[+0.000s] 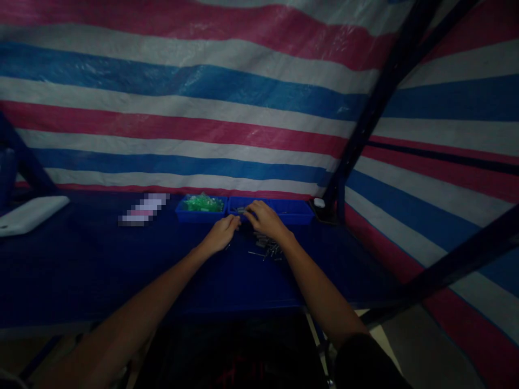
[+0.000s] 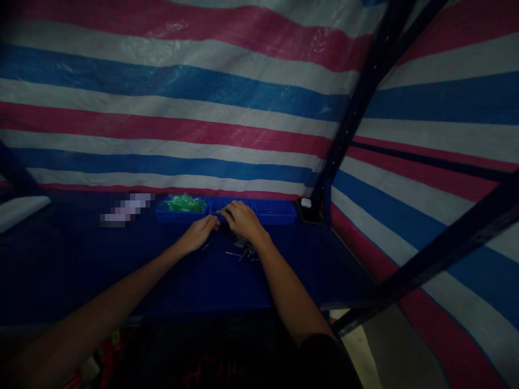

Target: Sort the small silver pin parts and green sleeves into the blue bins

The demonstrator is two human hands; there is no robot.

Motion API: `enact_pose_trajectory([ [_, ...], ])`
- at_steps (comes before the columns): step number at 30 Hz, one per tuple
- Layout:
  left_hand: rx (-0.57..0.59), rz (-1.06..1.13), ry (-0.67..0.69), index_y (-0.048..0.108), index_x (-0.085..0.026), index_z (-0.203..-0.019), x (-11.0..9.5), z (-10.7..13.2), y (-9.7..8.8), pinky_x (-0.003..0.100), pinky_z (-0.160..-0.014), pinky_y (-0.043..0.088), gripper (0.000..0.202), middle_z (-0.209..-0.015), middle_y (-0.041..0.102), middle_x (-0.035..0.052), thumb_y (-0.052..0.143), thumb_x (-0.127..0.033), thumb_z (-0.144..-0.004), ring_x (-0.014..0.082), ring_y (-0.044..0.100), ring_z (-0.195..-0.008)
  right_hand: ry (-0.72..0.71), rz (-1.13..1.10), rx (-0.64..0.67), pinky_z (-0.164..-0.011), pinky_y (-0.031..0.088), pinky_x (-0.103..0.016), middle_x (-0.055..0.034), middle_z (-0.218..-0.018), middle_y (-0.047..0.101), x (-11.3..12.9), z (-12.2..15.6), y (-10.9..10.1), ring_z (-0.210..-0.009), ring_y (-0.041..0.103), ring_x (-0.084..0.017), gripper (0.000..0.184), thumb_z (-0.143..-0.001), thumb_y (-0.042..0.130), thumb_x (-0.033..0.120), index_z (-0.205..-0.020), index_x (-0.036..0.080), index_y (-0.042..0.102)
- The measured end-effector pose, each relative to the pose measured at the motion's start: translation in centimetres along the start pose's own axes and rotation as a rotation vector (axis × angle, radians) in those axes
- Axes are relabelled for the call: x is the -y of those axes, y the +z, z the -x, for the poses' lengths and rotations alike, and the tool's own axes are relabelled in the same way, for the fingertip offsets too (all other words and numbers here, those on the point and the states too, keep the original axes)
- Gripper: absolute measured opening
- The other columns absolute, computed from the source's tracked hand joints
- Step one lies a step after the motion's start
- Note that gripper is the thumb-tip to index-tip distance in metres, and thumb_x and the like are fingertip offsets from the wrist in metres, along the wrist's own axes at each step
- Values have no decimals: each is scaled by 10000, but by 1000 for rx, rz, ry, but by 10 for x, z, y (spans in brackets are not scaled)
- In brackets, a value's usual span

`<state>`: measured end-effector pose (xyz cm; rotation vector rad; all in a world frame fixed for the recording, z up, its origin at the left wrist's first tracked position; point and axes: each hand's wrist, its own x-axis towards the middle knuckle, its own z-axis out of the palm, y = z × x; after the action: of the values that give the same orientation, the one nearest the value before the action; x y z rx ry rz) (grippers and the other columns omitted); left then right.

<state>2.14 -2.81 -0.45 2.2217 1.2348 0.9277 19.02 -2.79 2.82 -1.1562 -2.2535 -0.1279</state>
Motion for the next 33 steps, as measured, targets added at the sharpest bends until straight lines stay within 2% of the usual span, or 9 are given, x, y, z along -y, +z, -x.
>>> enact_pose_trajectory([
  [5, 136, -282, 284, 573, -228, -974, -22, 15, 13, 344, -808, 350, 201, -945, 602, 32, 471, -327, -832, 199, 507, -918, 210, 130, -114, -810, 372, -338, -93, -986, 566, -11, -17, 10, -946, 476, -213, 194, -861, 459, 299, -969, 178, 566],
  [9, 227, -406, 365, 571, -271, -1032, -37, 21, 15, 380, -841, 298, 216, -959, 598, 26, 480, -270, -836, 203, 492, -944, 351, 227, -86, -807, 367, -396, -132, -1040, 547, -14, -19, 19, -996, 447, -262, 248, -852, 462, 328, -1023, 181, 563],
  [12, 261, -445, 334, 597, -253, -941, -35, 18, 13, 392, -842, 276, 153, -917, 610, 18, 494, -264, -827, 205, 498, -933, 355, 212, -107, -812, 363, -397, -131, -1038, 543, -13, -11, 15, -1010, 429, -265, 248, -849, 462, 333, -1002, 175, 575],
  [16, 243, -425, 271, 588, -219, -863, -23, 11, 9, 382, -827, 296, 116, -892, 612, 17, 502, -277, -811, 207, 505, -907, 316, 120, -135, -793, 369, -350, -93, -978, 569, -7, -1, 7, -974, 449, -233, 227, -853, 460, 331, -950, 177, 595],
  [20, 158, -352, 175, 564, -178, -827, -16, 5, 2, 326, -761, 365, 132, -837, 614, 39, 437, -218, -822, 189, 519, -830, 214, -17, -83, -778, 367, -302, -48, -882, 602, 3, 1, 8, -860, 489, -175, 210, -869, 445, 313, -915, 177, 598],
  [23, 86, -361, 128, 557, -166, -793, -16, 4, -4, 318, -748, 390, 180, -809, 617, 53, 403, -247, -838, 190, 526, -801, 139, -58, -54, -749, 365, -283, -33, -831, 609, 8, 0, 13, -809, 495, -156, 199, -872, 444, 303, -873, 174, 596],
  [28, 167, -512, 58, 598, -206, -898, -14, 8, -10, 409, -781, 396, 307, -961, 614, 63, 494, -466, -771, 275, 516, -948, 128, -60, -52, -724, 356, -270, -33, -811, 615, 8, 0, 16, -785, 495, -145, 203, -877, 440, 293, -828, 166, 591],
  [30, 181, -551, 24, 601, -209, -942, -11, 9, -11, 412, -795, 401, 318, -993, 592, 77, 529, -450, -748, 282, 515, -968, 137, -57, -51, -710, 354, -267, -34, -803, 617, 7, 0, 16, -775, 495, -144, 204, -876, 444, 294, -824, 164, 592],
  [33, 194, -543, -28, 591, -184, -986, -6, 7, -14, 346, -806, 418, 271, -999, 564, 90, 532, -316, -758, 230, 551, -919, 142, -52, -26, -692, 349, -265, -30, -794, 616, 7, 1, 17, -757, 496, -144, 196, -871, 455, 300, -831, 171, 596],
])
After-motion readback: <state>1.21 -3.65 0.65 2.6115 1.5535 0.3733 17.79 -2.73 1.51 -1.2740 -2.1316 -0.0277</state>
